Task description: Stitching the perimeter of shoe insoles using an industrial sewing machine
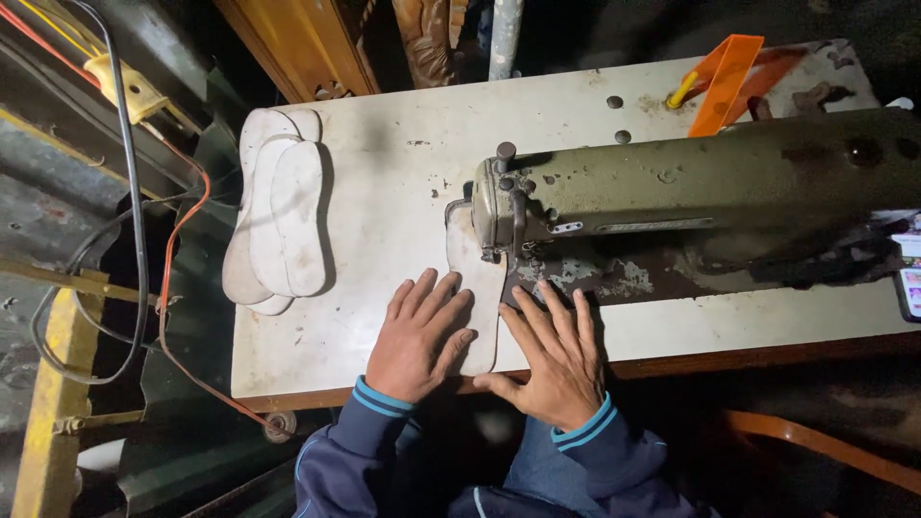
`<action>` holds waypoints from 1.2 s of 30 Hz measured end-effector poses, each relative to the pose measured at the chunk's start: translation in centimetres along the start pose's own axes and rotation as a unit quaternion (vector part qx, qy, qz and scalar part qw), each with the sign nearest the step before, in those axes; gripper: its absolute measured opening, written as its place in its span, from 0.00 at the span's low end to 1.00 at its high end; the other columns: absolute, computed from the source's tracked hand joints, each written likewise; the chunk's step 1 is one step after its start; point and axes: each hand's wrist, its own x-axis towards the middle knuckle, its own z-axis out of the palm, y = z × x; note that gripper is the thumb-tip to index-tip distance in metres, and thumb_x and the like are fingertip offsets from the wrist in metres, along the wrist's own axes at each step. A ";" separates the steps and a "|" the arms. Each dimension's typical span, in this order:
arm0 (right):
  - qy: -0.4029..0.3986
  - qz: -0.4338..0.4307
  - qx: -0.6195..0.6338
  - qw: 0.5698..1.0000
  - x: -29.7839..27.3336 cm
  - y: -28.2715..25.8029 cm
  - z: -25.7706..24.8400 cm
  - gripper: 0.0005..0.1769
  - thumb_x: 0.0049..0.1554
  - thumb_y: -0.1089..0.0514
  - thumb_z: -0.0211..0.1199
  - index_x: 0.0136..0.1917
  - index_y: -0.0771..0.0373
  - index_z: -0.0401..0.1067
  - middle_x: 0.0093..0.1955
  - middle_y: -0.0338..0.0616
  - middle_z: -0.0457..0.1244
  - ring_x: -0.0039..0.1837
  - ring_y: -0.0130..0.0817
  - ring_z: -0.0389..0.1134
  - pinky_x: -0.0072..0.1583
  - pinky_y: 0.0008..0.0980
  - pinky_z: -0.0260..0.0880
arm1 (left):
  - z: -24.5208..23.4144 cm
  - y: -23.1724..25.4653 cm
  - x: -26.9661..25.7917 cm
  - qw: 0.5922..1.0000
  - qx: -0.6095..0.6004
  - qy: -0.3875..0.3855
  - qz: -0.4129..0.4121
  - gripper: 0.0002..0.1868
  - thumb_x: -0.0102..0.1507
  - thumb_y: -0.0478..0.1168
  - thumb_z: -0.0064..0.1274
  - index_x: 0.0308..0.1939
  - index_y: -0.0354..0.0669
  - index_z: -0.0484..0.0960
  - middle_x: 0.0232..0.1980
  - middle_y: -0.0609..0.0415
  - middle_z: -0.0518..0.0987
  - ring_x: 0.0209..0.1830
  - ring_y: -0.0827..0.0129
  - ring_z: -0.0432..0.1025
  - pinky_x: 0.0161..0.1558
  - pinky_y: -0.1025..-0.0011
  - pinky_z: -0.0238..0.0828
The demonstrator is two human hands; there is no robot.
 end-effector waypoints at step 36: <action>0.016 0.020 -0.050 0.998 0.3 0.0 0.2 0.32 0.63 0.34 0.52 0.71 0.55 0.69 0.75 0.52 0.60 0.79 0.56 0.55 0.78 0.68 0.38 | -0.3 0.1 0.1 0.999 0.018 -0.034 -0.003 0.39 0.63 0.70 0.45 0.72 0.54 0.71 0.76 0.44 0.67 0.80 0.44 0.51 0.77 0.44 0.36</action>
